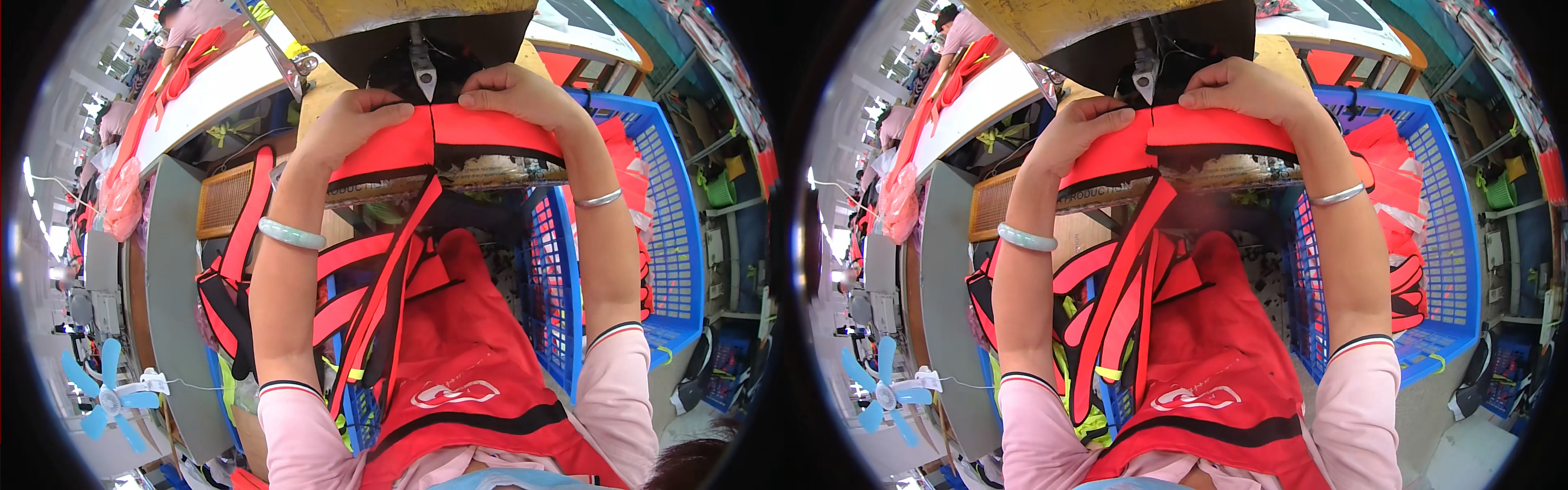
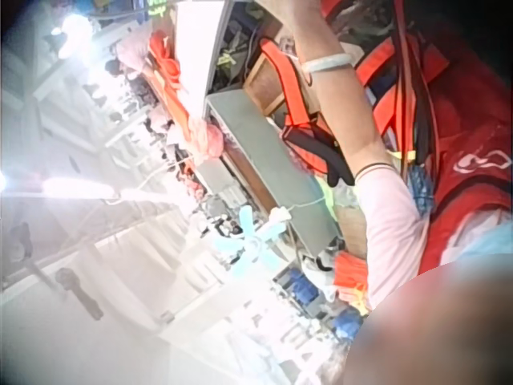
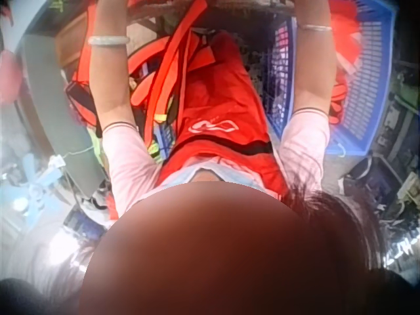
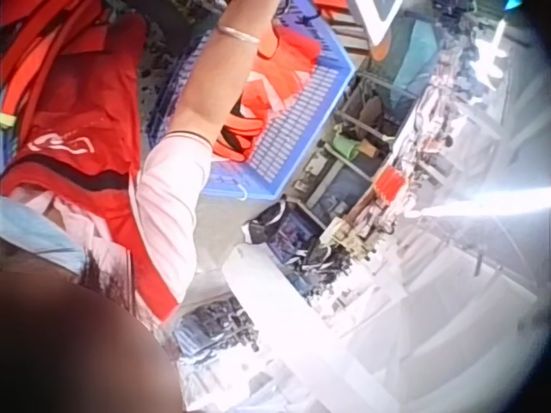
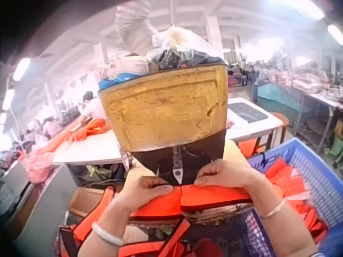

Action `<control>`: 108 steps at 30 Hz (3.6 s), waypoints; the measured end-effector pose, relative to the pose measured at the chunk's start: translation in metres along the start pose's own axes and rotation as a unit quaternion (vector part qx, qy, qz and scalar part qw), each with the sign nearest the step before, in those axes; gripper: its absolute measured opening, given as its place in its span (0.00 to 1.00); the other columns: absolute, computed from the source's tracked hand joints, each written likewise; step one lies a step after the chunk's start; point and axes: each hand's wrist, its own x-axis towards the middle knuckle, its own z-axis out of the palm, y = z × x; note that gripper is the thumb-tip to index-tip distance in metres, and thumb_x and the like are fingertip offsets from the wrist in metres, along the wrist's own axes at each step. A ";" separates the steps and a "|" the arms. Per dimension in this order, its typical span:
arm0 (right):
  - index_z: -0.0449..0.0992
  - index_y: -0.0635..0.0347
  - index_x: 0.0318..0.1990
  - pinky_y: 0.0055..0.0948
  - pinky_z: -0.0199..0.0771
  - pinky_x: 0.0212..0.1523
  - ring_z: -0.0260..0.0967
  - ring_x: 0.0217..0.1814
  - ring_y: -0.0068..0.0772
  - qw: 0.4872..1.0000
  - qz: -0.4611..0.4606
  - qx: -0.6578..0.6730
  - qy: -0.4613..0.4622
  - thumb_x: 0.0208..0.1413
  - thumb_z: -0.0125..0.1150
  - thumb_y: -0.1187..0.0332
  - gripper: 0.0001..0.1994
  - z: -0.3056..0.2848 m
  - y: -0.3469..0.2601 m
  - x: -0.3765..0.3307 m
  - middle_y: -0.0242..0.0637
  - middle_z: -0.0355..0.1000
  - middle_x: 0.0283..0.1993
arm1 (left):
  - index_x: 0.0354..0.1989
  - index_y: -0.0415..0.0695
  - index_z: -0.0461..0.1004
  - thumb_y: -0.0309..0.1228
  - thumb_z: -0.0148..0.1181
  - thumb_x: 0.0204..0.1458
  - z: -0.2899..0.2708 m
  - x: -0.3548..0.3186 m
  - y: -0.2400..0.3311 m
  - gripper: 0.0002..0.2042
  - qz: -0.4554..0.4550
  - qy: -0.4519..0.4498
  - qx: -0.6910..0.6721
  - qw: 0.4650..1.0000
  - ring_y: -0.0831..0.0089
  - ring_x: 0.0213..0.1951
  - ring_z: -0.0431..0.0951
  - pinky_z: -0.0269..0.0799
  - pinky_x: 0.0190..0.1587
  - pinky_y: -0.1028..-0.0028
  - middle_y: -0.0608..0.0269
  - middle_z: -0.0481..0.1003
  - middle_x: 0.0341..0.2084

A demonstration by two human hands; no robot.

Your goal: Assembling and processing life jacket components using an industrial machine and scissors at a factory workstation.

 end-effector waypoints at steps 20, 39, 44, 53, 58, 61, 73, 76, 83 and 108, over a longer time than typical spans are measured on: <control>0.78 0.67 0.39 0.26 0.71 0.41 0.72 0.39 0.24 0.925 0.251 -0.269 0.098 0.56 0.61 0.69 0.09 -0.024 0.089 -0.255 0.35 0.77 0.36 | 0.46 0.35 0.77 0.33 0.64 0.54 0.007 -0.115 -0.001 0.15 0.062 0.029 0.048 0.997 0.84 0.33 0.74 0.69 0.35 0.81 0.70 0.78 0.31; 0.75 0.67 0.44 0.20 0.66 0.34 0.66 0.33 0.17 0.950 -0.148 0.199 0.188 0.57 0.59 0.75 0.09 0.073 -0.100 -0.182 0.28 0.74 0.37 | 0.42 0.43 0.74 0.30 0.70 0.43 0.142 -0.253 -0.029 0.17 0.494 0.247 0.200 0.809 0.55 0.47 0.75 0.71 0.52 0.57 0.57 0.73 0.43; 0.72 0.61 0.53 0.26 0.72 0.37 0.72 0.37 0.25 0.863 -0.159 0.317 0.360 0.61 0.58 0.70 0.14 0.080 -0.012 -0.253 0.33 0.74 0.42 | 0.49 0.40 0.72 0.26 0.65 0.48 0.172 -0.228 -0.079 0.18 0.318 0.225 0.225 0.893 0.57 0.50 0.75 0.69 0.55 0.62 0.56 0.75 0.47; 0.75 0.63 0.49 0.30 0.72 0.33 0.74 0.31 0.31 0.952 0.291 -0.085 0.040 0.62 0.55 0.72 0.10 0.094 0.106 -0.364 0.37 0.75 0.37 | 0.37 0.41 0.73 0.23 0.60 0.48 0.172 -0.204 -0.067 0.08 0.333 0.226 0.206 0.892 0.59 0.37 0.76 0.71 0.44 0.63 0.59 0.76 0.31; 0.73 0.67 0.52 0.38 0.65 0.58 0.68 0.56 0.45 0.951 -0.027 -0.175 0.255 0.49 0.62 0.75 0.20 0.138 -0.029 -0.271 0.45 0.72 0.54 | 0.35 0.43 0.72 0.26 0.56 0.48 0.166 -0.207 -0.054 0.06 0.314 0.095 0.330 0.885 0.64 0.32 0.75 0.68 0.39 0.69 0.62 0.73 0.27; 0.76 0.64 0.45 0.34 0.72 0.46 0.75 0.43 0.43 0.985 -0.029 -0.125 0.113 0.49 0.65 0.74 0.15 0.155 -0.033 -0.233 0.44 0.77 0.41 | 0.36 0.43 0.72 0.27 0.57 0.48 0.154 -0.203 -0.046 0.07 0.321 0.082 0.341 0.880 0.64 0.31 0.76 0.69 0.38 0.68 0.62 0.73 0.25; 0.78 0.65 0.37 0.30 0.73 0.31 0.76 0.30 0.42 0.993 -0.063 -0.080 0.067 0.47 0.66 0.75 0.08 0.121 -0.063 -0.189 0.44 0.77 0.31 | 0.41 0.47 0.76 0.28 0.67 0.43 0.126 -0.202 -0.057 0.15 0.307 0.237 0.330 0.861 0.67 0.25 0.76 0.68 0.28 0.69 0.66 0.75 0.24; 0.78 0.63 0.34 0.32 0.69 0.26 0.73 0.25 0.41 0.977 -0.147 -0.139 0.073 0.44 0.67 0.74 0.08 0.089 -0.100 -0.184 0.41 0.75 0.28 | 0.36 0.47 0.77 0.32 0.70 0.39 0.088 -0.207 0.003 0.14 0.370 0.168 0.346 0.845 0.68 0.22 0.75 0.64 0.24 0.72 0.67 0.73 0.20; 0.77 0.61 0.37 0.35 0.68 0.27 0.72 0.28 0.50 0.970 -0.154 -0.146 0.119 0.50 0.64 0.66 0.09 0.054 -0.087 -0.120 0.44 0.75 0.29 | 0.32 0.44 0.79 0.33 0.68 0.45 0.038 -0.145 0.054 0.08 0.348 0.124 0.424 0.827 0.62 0.25 0.75 0.66 0.31 0.69 0.59 0.77 0.23; 0.77 0.67 0.38 0.26 0.67 0.35 0.64 0.31 0.21 0.999 -0.011 -0.034 0.018 0.58 0.62 0.57 0.17 0.010 -0.010 -0.007 0.33 0.70 0.26 | 0.42 0.37 0.79 0.38 0.63 0.54 -0.009 0.000 0.016 0.16 0.083 -0.039 0.206 0.974 0.78 0.33 0.74 0.70 0.38 0.76 0.63 0.78 0.28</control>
